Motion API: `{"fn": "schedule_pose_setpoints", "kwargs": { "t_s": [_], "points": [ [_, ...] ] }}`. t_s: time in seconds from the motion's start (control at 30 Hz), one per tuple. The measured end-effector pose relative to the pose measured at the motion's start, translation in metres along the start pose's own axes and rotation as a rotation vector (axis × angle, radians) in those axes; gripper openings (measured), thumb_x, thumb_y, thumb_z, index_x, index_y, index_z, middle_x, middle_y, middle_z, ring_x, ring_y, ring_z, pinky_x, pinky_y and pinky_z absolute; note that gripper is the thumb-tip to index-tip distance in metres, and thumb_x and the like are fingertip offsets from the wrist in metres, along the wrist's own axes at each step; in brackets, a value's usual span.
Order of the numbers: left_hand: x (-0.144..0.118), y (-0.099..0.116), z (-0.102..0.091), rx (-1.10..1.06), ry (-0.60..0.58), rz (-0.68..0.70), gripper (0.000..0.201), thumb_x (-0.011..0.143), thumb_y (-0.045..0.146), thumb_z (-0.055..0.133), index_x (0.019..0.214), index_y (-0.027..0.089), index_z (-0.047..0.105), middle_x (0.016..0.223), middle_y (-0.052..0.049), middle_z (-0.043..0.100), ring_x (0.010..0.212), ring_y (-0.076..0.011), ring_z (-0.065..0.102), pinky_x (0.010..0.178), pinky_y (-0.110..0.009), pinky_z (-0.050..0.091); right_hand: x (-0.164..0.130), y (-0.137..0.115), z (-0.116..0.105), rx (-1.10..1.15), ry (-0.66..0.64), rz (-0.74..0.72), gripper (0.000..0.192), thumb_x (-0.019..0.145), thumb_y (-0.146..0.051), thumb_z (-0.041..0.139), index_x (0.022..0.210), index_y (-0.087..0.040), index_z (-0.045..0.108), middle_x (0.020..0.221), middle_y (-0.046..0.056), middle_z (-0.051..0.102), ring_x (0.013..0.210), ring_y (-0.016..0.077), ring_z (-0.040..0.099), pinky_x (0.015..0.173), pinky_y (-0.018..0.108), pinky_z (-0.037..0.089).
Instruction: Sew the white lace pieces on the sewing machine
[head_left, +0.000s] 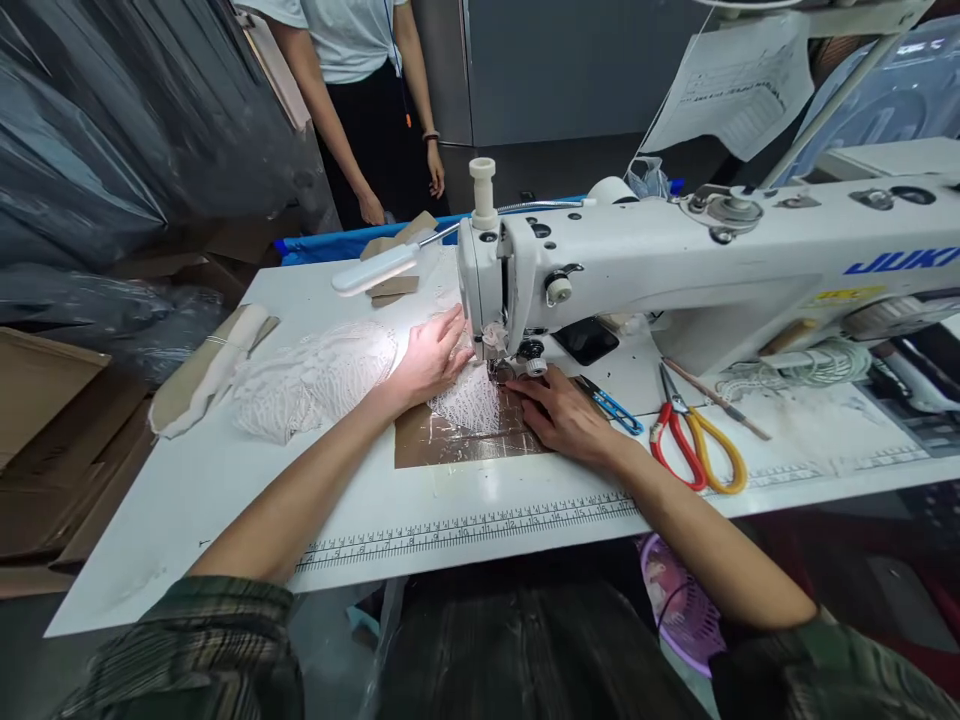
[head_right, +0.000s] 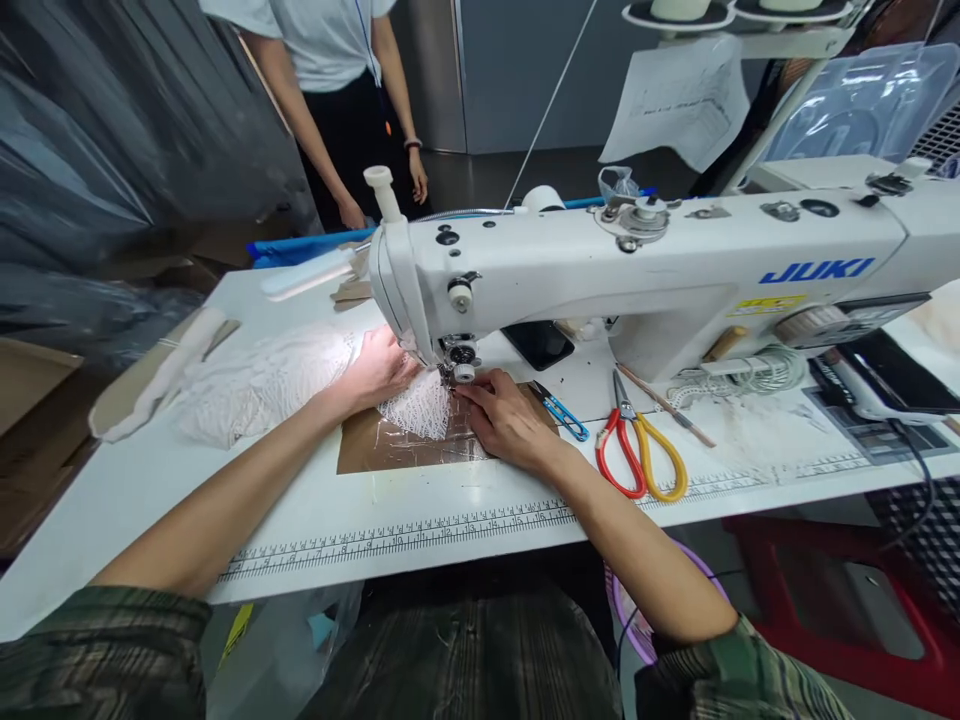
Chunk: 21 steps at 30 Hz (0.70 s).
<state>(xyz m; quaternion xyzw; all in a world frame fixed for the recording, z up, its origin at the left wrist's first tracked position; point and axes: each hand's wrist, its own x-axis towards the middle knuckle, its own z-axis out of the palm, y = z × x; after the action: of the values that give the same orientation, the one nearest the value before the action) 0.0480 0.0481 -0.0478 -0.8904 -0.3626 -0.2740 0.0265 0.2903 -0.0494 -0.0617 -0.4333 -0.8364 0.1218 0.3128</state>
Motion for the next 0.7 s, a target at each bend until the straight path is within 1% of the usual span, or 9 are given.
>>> {"fn": "schedule_pose_setpoints", "kwargs": {
  "t_s": [0.1, 0.17, 0.23, 0.3, 0.37, 0.5, 0.63, 0.7],
  "points": [
    [-0.01, 0.014, -0.011, -0.026, -0.017, 0.012, 0.02, 0.097, 0.027, 0.047, 0.103, 0.018, 0.064, 0.107, -0.012, 0.064, 0.097, -0.0245, 0.062, 0.077, -0.039, 0.051, -0.001, 0.0, 0.001, -0.008, 0.017, -0.006, 0.035, 0.092, -0.016, 0.048, 0.123, -0.018, 0.065, 0.109, 0.014, 0.057, 0.1, 0.0248, 0.058, 0.088, 0.044, 0.055],
    [-0.018, 0.025, -0.021, -0.1, -0.083, 0.07, 0.02, 0.097, 0.028, 0.049, 0.098, 0.018, 0.066, 0.102, -0.009, 0.066, 0.089, -0.0199, 0.063, 0.075, -0.036, 0.053, -0.001, 0.0, 0.002, -0.015, 0.027, -0.007, 0.035, 0.092, -0.016, 0.048, 0.122, -0.017, 0.065, 0.109, 0.014, 0.057, 0.1, 0.0251, 0.058, 0.089, 0.045, 0.055],
    [-0.027, 0.033, -0.03, -0.227, -0.176, 0.117, 0.018, 0.095, 0.03, 0.054, 0.094, 0.019, 0.068, 0.095, -0.006, 0.068, 0.085, -0.0174, 0.064, 0.076, -0.034, 0.054, 0.0, 0.0, 0.002, -0.022, 0.033, -0.011, 0.034, 0.092, -0.016, 0.048, 0.121, -0.017, 0.066, 0.109, 0.014, 0.058, 0.101, 0.0253, 0.059, 0.09, 0.045, 0.055],
    [-0.034, 0.038, -0.034, -0.364, -0.267, 0.133, 0.017, 0.092, 0.033, 0.06, 0.094, 0.019, 0.07, 0.096, -0.006, 0.069, 0.089, -0.0176, 0.065, 0.078, -0.034, 0.056, 0.0, 0.0, 0.002, -0.025, 0.033, -0.013, 0.034, 0.092, -0.016, 0.048, 0.121, -0.016, 0.066, 0.109, 0.015, 0.058, 0.101, 0.0254, 0.059, 0.089, 0.045, 0.055],
    [-0.039, 0.04, -0.035, -0.438, -0.303, 0.103, 0.015, 0.091, 0.033, 0.063, 0.092, 0.02, 0.071, 0.1, -0.007, 0.069, 0.092, -0.0184, 0.065, 0.08, -0.035, 0.056, 0.001, 0.0, 0.002, -0.022, 0.029, -0.003, 0.034, 0.092, -0.016, 0.048, 0.121, -0.016, 0.066, 0.109, 0.014, 0.058, 0.1, 0.0254, 0.059, 0.087, 0.044, 0.056],
    [-0.042, 0.04, -0.03, -0.454, -0.288, 0.049, 0.017, 0.094, 0.028, 0.059, 0.084, 0.019, 0.07, 0.099, -0.007, 0.068, 0.091, -0.0183, 0.064, 0.08, -0.035, 0.057, 0.001, 0.0, 0.003, -0.022, 0.027, 0.026, 0.033, 0.091, -0.016, 0.049, 0.12, -0.017, 0.066, 0.111, 0.014, 0.058, 0.1, 0.0254, 0.06, 0.085, 0.043, 0.057],
    [-0.042, 0.04, -0.029, -0.445, -0.287, 0.062, 0.015, 0.093, 0.031, 0.06, 0.091, 0.018, 0.067, 0.099, -0.007, 0.067, 0.093, -0.0196, 0.064, 0.082, -0.037, 0.056, 0.001, -0.003, 0.005, -0.023, 0.054, 0.043, 0.032, 0.09, -0.015, 0.05, 0.117, -0.017, 0.067, 0.111, 0.013, 0.059, 0.1, 0.0243, 0.06, 0.087, 0.042, 0.056],
    [-0.042, 0.041, -0.028, -0.437, -0.276, 0.068, 0.015, 0.093, 0.032, 0.061, 0.09, 0.018, 0.067, 0.098, -0.007, 0.067, 0.092, -0.0193, 0.063, 0.08, -0.037, 0.056, 0.001, -0.004, 0.005, -0.019, 0.068, 0.044, 0.03, 0.09, -0.014, 0.05, 0.115, -0.017, 0.067, 0.111, 0.013, 0.06, 0.1, 0.024, 0.061, 0.087, 0.042, 0.056]
  ]
}}
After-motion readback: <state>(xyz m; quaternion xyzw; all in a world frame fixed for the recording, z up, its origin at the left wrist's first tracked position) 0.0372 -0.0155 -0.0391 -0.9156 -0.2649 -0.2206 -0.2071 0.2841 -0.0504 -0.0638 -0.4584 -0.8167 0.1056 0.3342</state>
